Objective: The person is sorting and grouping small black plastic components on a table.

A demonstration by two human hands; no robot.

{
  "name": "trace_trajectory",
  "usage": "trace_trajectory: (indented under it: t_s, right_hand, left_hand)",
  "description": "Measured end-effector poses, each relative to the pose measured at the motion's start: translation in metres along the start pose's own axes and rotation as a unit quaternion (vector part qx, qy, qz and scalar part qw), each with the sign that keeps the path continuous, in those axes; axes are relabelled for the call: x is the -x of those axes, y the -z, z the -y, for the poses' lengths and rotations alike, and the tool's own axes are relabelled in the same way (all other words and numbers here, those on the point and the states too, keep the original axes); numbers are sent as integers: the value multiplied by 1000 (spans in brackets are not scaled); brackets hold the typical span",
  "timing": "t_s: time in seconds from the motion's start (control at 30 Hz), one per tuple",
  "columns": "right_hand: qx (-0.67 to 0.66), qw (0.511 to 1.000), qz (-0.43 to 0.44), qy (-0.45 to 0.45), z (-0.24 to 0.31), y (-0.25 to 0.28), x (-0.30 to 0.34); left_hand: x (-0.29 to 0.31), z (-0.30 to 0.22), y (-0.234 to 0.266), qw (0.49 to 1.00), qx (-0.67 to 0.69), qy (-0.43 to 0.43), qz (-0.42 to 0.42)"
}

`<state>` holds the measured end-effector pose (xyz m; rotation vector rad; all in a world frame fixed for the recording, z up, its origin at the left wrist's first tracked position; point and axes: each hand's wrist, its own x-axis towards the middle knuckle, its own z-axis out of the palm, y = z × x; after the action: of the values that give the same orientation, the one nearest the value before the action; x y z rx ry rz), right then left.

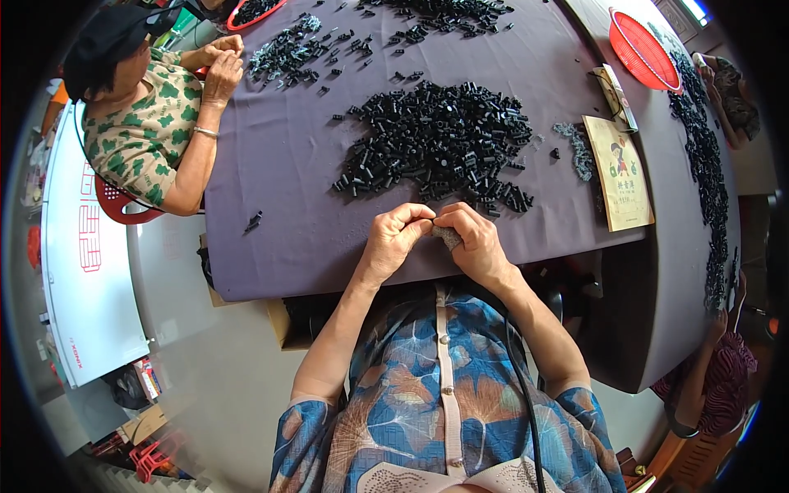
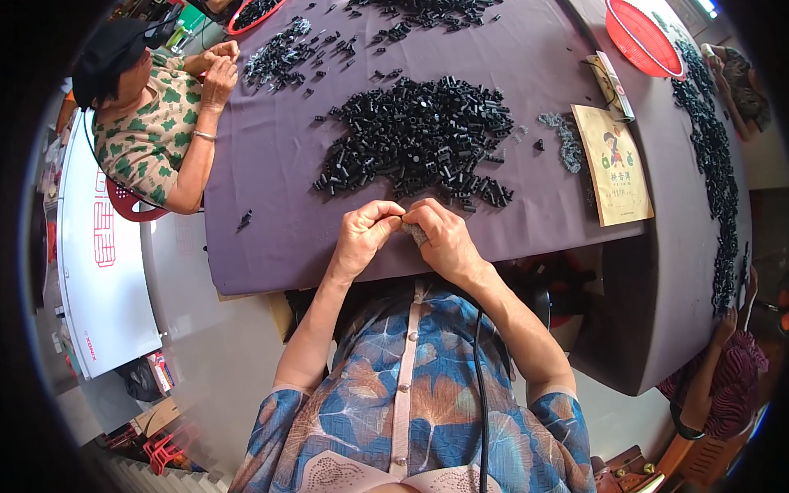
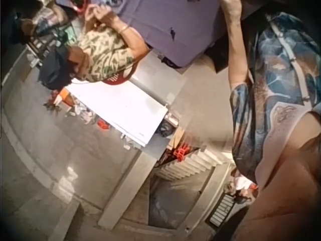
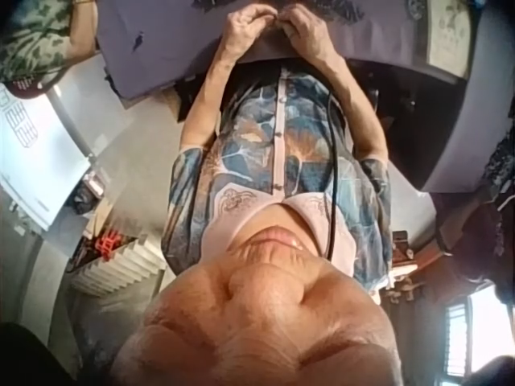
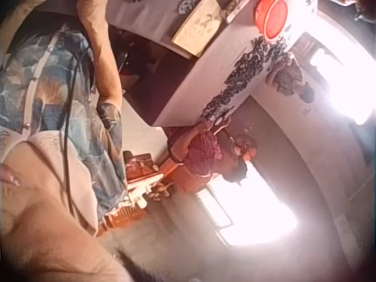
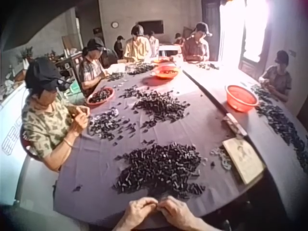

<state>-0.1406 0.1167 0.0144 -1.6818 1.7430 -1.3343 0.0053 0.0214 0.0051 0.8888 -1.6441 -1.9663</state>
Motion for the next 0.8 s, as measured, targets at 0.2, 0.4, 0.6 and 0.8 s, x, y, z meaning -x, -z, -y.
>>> trace_trajectory:
  t_s: [0.2, 0.4, 0.6, 0.8]
  right_hand:
    - [-12, 999, -27, 17, -6, -6, -1]
    - [-26, 999, -31, 1, -6, -16, 1]
    - [-48, 997, 15, -54, 3, -11, -7]
    - [-26, 998, 52, -24, -3, -8, -7]
  left_hand:
    - [1, 2, -2, 999, 20, -8, -24]
    - [-1, -6, -1, 1000, -8, 28, -7]
    - [-4, 1, -1, 999, 52, -8, 1]
    - [-3, -6, 5, 999, 44, -1, 27]
